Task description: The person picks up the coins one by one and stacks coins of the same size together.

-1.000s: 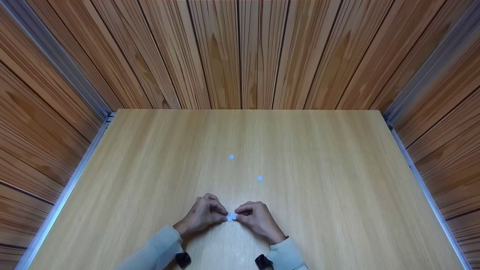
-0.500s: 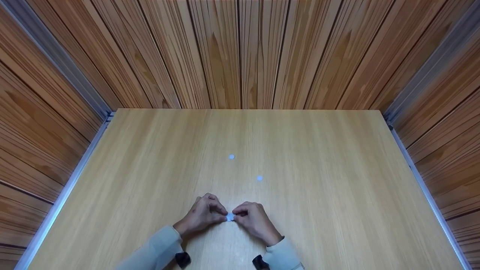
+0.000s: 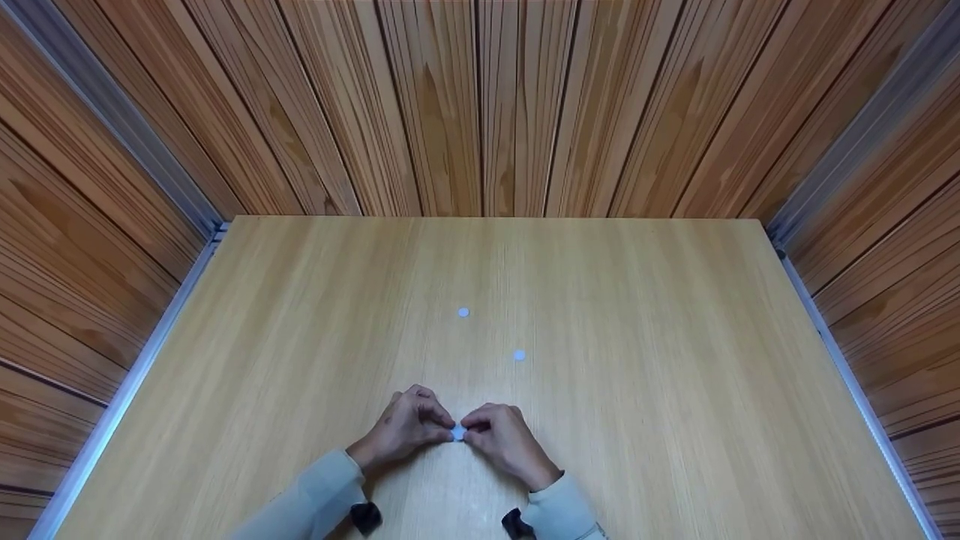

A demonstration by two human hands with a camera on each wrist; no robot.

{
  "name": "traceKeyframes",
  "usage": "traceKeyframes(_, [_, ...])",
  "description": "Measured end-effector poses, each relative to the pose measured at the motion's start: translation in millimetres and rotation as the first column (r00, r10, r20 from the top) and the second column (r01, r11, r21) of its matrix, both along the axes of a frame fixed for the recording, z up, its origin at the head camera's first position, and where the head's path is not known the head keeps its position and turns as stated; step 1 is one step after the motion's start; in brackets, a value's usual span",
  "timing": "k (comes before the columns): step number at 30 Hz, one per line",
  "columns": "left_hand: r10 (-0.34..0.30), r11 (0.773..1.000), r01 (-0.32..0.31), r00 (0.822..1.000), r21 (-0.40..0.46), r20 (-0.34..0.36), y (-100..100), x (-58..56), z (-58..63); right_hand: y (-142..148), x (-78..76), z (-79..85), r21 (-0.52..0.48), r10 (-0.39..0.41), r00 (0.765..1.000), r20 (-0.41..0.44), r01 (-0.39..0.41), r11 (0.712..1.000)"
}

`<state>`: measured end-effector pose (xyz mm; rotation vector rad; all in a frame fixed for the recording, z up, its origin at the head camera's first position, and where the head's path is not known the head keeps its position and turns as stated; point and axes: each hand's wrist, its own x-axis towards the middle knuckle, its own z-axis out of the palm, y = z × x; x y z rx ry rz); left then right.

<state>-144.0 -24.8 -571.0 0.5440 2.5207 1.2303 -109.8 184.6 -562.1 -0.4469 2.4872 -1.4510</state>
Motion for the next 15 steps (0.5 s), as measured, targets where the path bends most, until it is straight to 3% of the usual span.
traceKeyframes(6, [-0.001, 1.000, 0.001, 1.000, 0.015, -0.003, -0.6, 0.6, 0.2, 0.1, 0.5, -0.9, -0.017, 0.008, 1.000, 0.021, -0.008, 1.000])
traceKeyframes(15, [-0.010, 1.000, 0.011, 0.998, 0.026, -0.064, -1.1, 1.9, 0.0, -0.5, 0.7, -0.3, -0.022, 0.004, 1.000, 0.029, -0.004, 1.000])
